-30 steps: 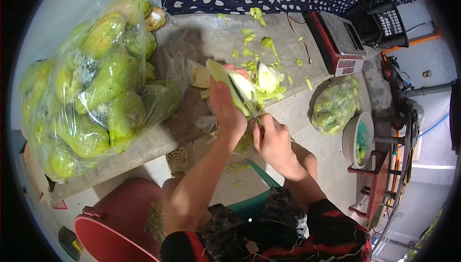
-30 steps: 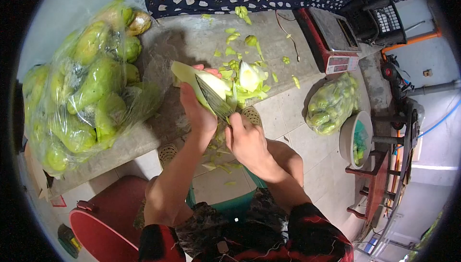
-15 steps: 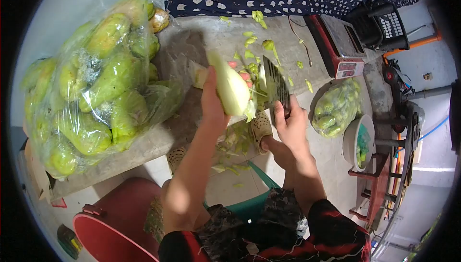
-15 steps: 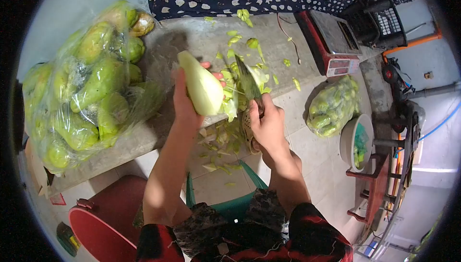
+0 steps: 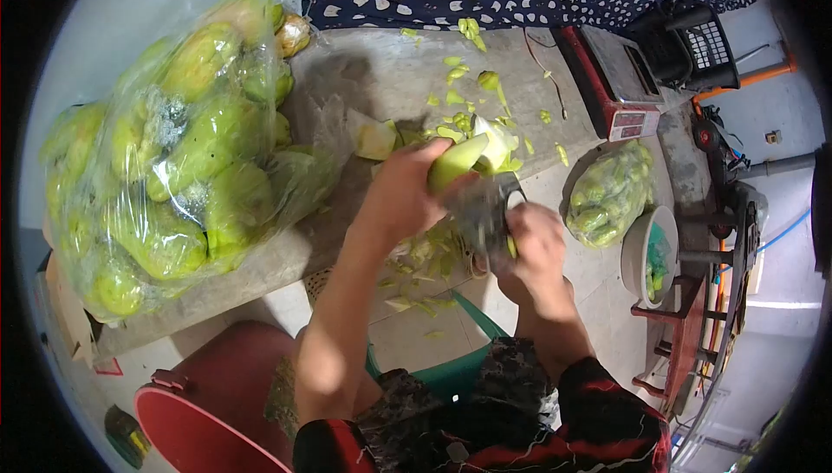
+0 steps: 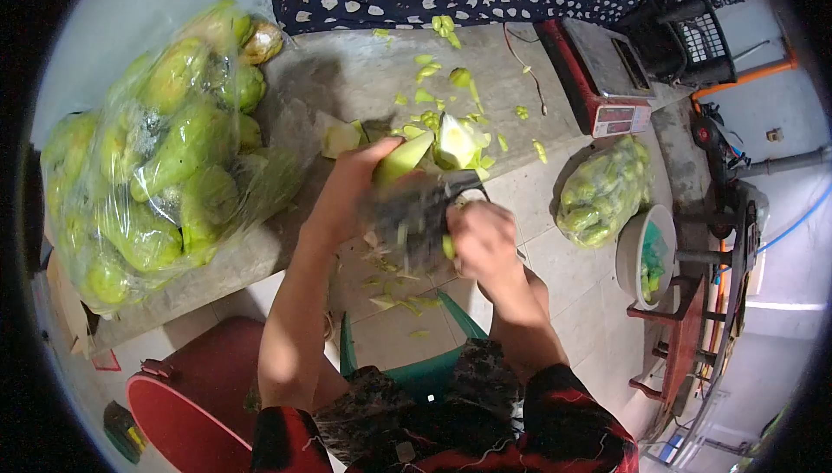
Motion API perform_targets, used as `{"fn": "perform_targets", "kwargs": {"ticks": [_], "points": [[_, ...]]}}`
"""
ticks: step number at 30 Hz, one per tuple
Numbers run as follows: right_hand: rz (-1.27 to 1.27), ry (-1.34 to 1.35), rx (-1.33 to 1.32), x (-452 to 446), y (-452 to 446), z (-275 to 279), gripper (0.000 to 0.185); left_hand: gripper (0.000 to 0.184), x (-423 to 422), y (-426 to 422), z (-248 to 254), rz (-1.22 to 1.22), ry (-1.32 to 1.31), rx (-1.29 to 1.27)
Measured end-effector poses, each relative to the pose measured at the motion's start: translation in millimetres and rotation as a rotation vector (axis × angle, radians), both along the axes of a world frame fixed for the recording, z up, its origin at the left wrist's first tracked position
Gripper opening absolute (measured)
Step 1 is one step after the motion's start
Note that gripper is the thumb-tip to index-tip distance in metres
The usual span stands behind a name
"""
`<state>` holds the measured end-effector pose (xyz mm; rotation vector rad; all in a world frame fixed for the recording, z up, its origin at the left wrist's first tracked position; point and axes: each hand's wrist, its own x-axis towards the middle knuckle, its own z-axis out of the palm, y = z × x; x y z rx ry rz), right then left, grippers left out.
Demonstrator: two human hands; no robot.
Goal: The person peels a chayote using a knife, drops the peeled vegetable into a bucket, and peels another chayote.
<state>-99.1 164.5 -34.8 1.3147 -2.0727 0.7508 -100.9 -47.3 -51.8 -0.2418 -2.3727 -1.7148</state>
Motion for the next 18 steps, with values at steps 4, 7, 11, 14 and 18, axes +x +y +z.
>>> {"fn": "perform_targets", "kwargs": {"ticks": [4, 7, 11, 14, 18], "points": [[-0.472, -0.406, 0.149, -27, 16, -23, 0.016, 0.030, 4, 0, 15, 0.027, -0.013, 0.001], [-0.410, -0.320, 0.035, -25, 8, -18, 0.014, 0.031, 7, -2, 13, 0.016, -0.027, -0.019], [-0.363, -0.357, -0.010, -19, 2, -26, 0.015, 0.030, 5, -5, 13, 0.012, -0.082, -0.002], [-0.417, -0.366, -0.110, -21, 1, -32, 0.020, 0.036, 5, -12, -4, -0.013, -0.294, 0.348], [-0.497, -0.487, -0.210, -26, 6, -32, 0.024, 0.059, 29, -36, -4, -0.270, -0.548, 1.325]]}}
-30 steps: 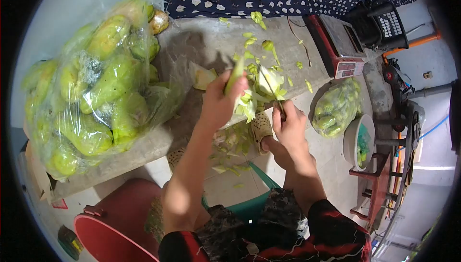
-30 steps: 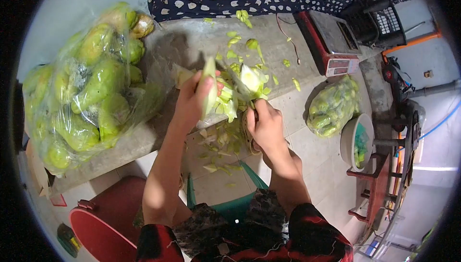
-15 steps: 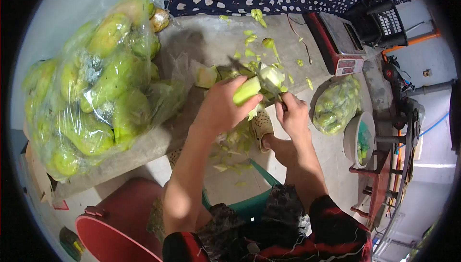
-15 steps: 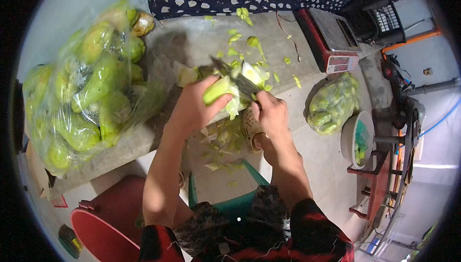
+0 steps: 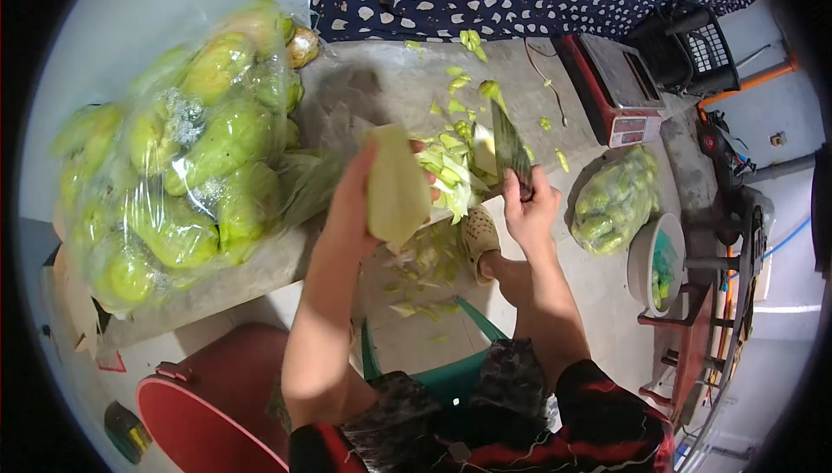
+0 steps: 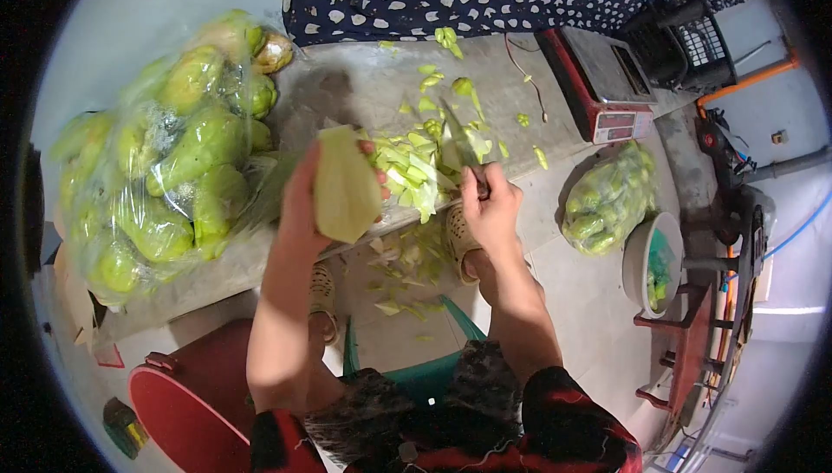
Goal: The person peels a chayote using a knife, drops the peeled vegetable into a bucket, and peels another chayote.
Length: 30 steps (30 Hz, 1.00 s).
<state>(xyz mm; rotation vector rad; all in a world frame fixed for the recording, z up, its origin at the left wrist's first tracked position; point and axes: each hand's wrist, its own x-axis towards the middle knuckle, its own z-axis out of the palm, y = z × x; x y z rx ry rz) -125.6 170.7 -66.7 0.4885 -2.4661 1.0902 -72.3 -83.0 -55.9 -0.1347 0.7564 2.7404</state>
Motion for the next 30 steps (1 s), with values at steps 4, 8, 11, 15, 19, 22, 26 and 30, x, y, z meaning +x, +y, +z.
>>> {"fn": "perform_targets", "kwargs": {"ticks": [4, 8, 11, 15, 19, 22, 26, 30], "points": [[-0.094, 0.002, -0.126, -7, 8, 6, 0.031, 0.067, 92, -32, 45, 0.251, -0.127, 0.140], [-0.128, -0.115, -0.281, -17, 28, -12, 0.027, 0.068, 242, -68, 88, 0.823, -0.100, -0.396], [-0.116, -0.148, -0.396, -17, 28, -12, 0.025, 0.059, 340, -79, 103, 1.591, -0.664, -0.885], [-0.096, -0.136, -0.366, -23, 40, -19, 0.019, 0.057, 490, -118, 43, 1.503, -0.906, -1.409], [-0.099, -0.156, -0.382, -17, 31, -17, 0.019, 0.055, 512, -89, -14, 1.270, -1.151, -0.792], [-0.116, -0.165, -0.413, -20, 32, -20, 0.026, 0.053, 499, -69, -30, 1.043, -1.142, -0.451], [-0.110, -0.196, -0.393, -22, 37, -24, 0.032, 0.051, 476, -90, -21, 0.906, -1.035, -0.406], [-0.125, -0.194, -0.372, -24, 44, -18, 0.034, 0.043, 431, -127, 4, 1.340, -1.126, -1.878]]}}
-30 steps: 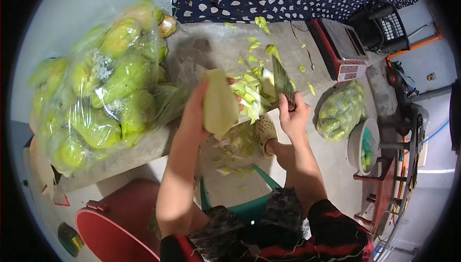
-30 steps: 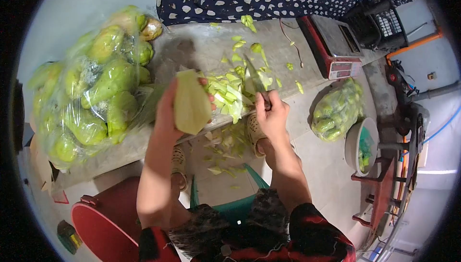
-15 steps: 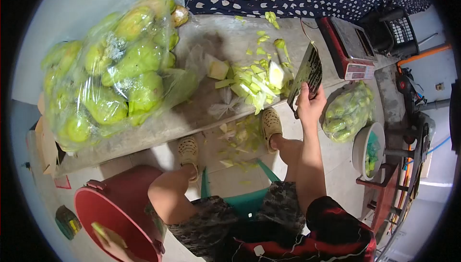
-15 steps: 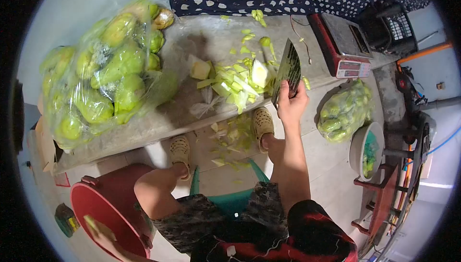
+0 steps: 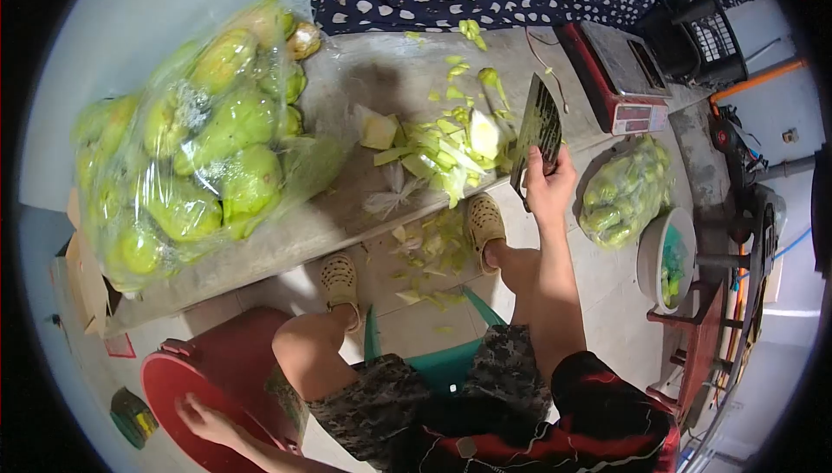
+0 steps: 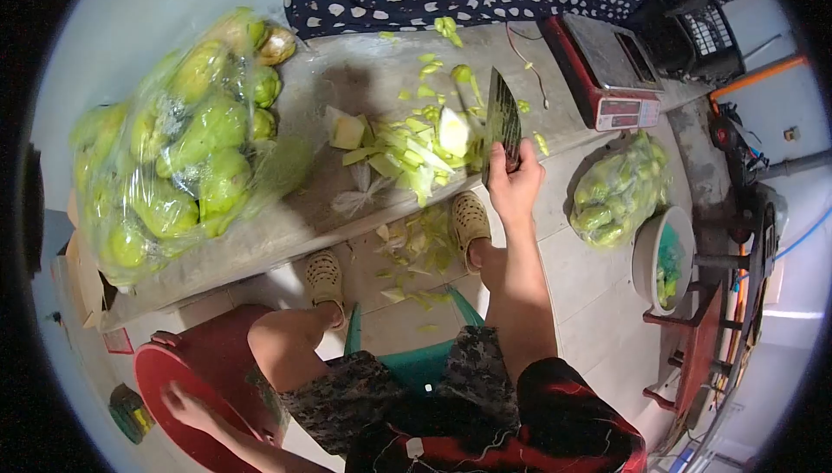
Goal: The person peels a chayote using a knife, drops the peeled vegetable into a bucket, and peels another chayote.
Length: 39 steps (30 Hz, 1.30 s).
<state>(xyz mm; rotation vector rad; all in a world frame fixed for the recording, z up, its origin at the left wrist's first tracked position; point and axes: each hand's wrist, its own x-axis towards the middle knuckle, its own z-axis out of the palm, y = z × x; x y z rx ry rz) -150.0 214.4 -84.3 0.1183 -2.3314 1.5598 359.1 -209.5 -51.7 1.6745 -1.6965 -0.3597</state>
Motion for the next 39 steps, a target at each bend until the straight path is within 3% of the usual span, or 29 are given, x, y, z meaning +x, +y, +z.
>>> {"fn": "perform_targets", "kwargs": {"ticks": [1, 2, 5, 6, 7, 10, 11, 13, 14, 20, 22, 24, 26, 29, 31, 32, 34, 36, 38, 39], "points": [[0.001, -0.027, -0.026, 0, 1, 0, 0.034, 0.038, -45, 11, 29, -0.101, -0.081, -0.227], [0.003, -0.032, -0.028, 0, 2, -1, 0.034, 0.035, -86, 20, 50, -0.239, 0.124, -0.096], [0.003, -0.003, -0.025, -2, 2, -1, 0.034, 0.023, -211, 44, 80, -0.724, 0.187, -0.130], [0.002, -0.005, -0.016, -2, 2, -3, 0.034, 0.020, -251, 53, 95, -0.956, -0.025, -0.275], [0.000, -0.005, -0.004, -3, 4, -4, 0.034, 0.018, -291, 63, 101, -1.147, -0.019, -0.335], [0.000, -0.030, -0.009, -1, 1, 4, 0.034, 0.024, -375, 70, 93, -1.388, -0.373, -0.450], [0.003, -0.030, -0.011, 0, 2, 3, 0.034, 0.024, -388, 65, 91, -1.386, -0.375, -0.451], [0.008, -0.025, -0.001, -5, 4, 0, 0.034, 0.026, -405, 56, 88, -1.361, -0.849, -0.585], [0.007, -0.030, -0.003, -5, 5, -1, 0.034, 0.026, -407, 48, 89, -1.364, -0.854, -0.584], [0.001, -0.006, 0.042, -12, 18, -1, 0.033, 0.023, -385, -32, 133, -0.814, -0.961, -0.897], [-0.021, -0.042, 0.100, -5, 23, 5, 0.033, 0.029, -377, -85, 135, -0.638, -0.961, -0.901], [-0.061, -0.053, 0.129, -3, 34, 3, 0.033, 0.036, -372, -83, 141, -0.438, -0.950, -0.763], [-0.063, -0.038, 0.027, -9, 46, -1, 0.030, 0.041, -360, -46, 145, -0.470, -0.874, -0.843], [-0.082, -0.105, -0.012, -8, 62, 9, 0.023, 0.041, -357, 25, 135, -0.807, -0.526, -0.993], [-0.088, -0.130, 0.001, -6, 82, -3, 0.023, 0.041, -361, 46, 111, -1.193, -0.330, -0.414], [-0.104, -0.145, 0.025, -5, 93, -13, 0.022, 0.041, -364, 44, 96, -1.194, -0.332, -0.404], [-0.125, -0.167, 0.051, 3, 111, -32, 0.020, 0.038, -374, 33, 69, -1.187, -0.631, -0.458], [-0.202, -0.265, -0.076, 14, 127, -47, 0.017, 0.039, -379, 29, 64, -1.183, -0.638, -0.441], [-0.231, -0.312, -0.060, 20, 146, -64, 0.017, 0.041, -376, 27, 55, -1.108, -0.556, -0.473], [-0.251, -0.287, -0.042, 21, 150, -70, 0.018, 0.046, -376, 33, 58, -1.081, -0.563, -0.370]]}}
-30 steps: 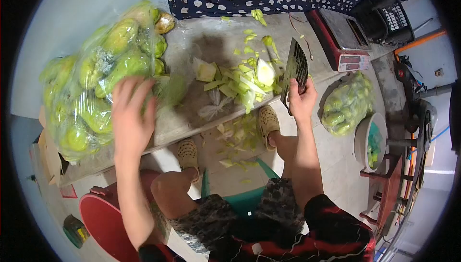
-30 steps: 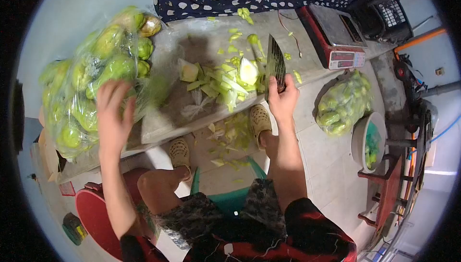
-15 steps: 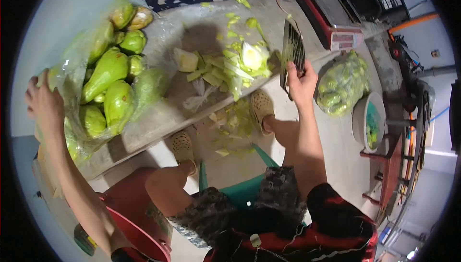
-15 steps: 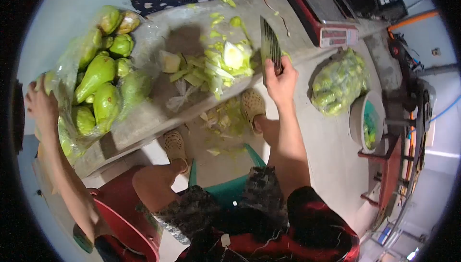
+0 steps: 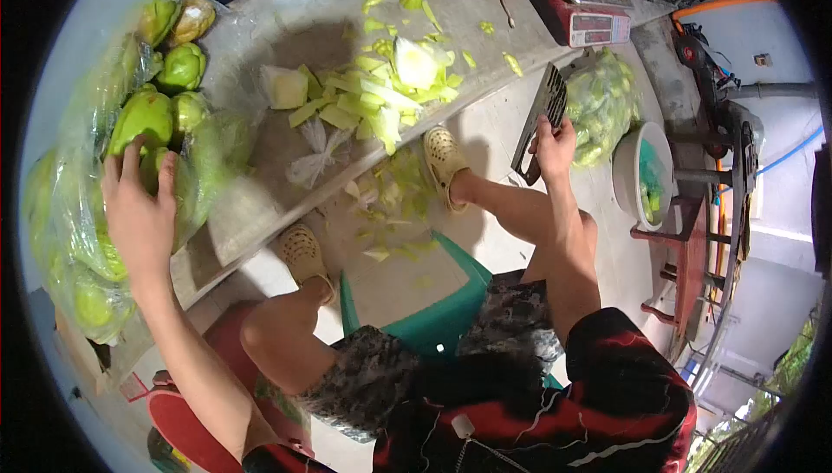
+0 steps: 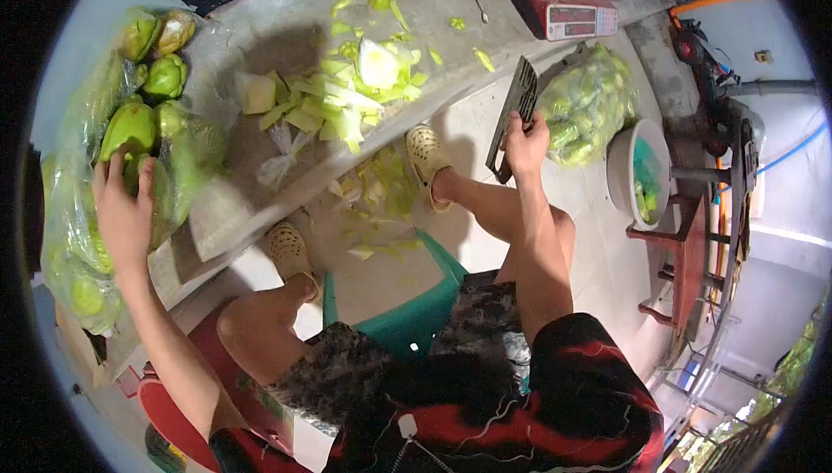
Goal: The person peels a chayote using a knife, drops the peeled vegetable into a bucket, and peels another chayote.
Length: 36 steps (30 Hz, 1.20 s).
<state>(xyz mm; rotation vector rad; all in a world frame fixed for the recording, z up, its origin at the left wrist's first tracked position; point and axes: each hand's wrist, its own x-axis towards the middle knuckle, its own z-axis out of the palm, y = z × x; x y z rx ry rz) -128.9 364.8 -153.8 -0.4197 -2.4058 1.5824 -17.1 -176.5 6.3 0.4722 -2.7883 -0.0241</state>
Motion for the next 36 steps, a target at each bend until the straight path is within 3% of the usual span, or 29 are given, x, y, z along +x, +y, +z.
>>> {"fn": "perform_targets", "kwargs": {"ticks": [7, 10, 12, 13, 15, 17, 21, 25, 27, 31, 34, 35, 36], "points": [[-0.069, -0.036, 0.164, -11, 5, -9, 0.026, 0.046, 8, 8, 7, 0.082, -0.132, 0.056], [-0.022, -0.024, 0.205, -14, 1, -4, 0.025, 0.048, 9, 13, 10, -0.014, 0.018, 0.035], [0.014, 0.028, 0.164, -14, -3, 1, 0.023, 0.047, 11, 29, 25, -0.161, 0.336, 0.114], [0.009, 0.024, 0.165, -14, -4, 6, 0.023, 0.047, 11, 39, 31, -0.165, 0.333, 0.115], [-0.007, 0.051, 0.060, -12, -18, 27, 0.023, 0.049, 10, 56, 44, -0.229, 0.735, 0.641], [-0.013, 0.080, 0.031, -14, -14, 30, 0.022, 0.055, 6, 60, 58, -0.480, 0.920, 0.856], [0.031, 0.122, -0.057, -14, -1, 42, 0.018, 0.061, -24, 117, 62, -0.575, 1.092, 1.089], [0.011, 0.160, -0.033, -12, 9, 55, 0.018, 0.072, -55, 156, 33, -0.665, 0.955, 1.297], [-0.026, 0.162, -0.036, -12, 11, 64, 0.019, 0.077, -71, 167, 9, -0.860, 0.770, 1.305], [-0.038, 0.193, -0.051, -11, 27, 73, 0.017, 0.080, -97, 184, -16, -0.992, 0.751, 1.282], [-0.070, 0.204, -0.084, -8, 36, 78, 0.018, 0.083, -108, 222, -5, -0.924, 0.836, 1.451], [-0.081, 0.214, -0.085, -8, 37, 81, 0.018, 0.082, -113, 241, 15, -0.607, 0.710, 1.552], [-0.091, 0.213, -0.084, -7, 39, 83, 0.019, 0.081, -114, 249, 16, -0.443, 0.642, 1.588]]}}
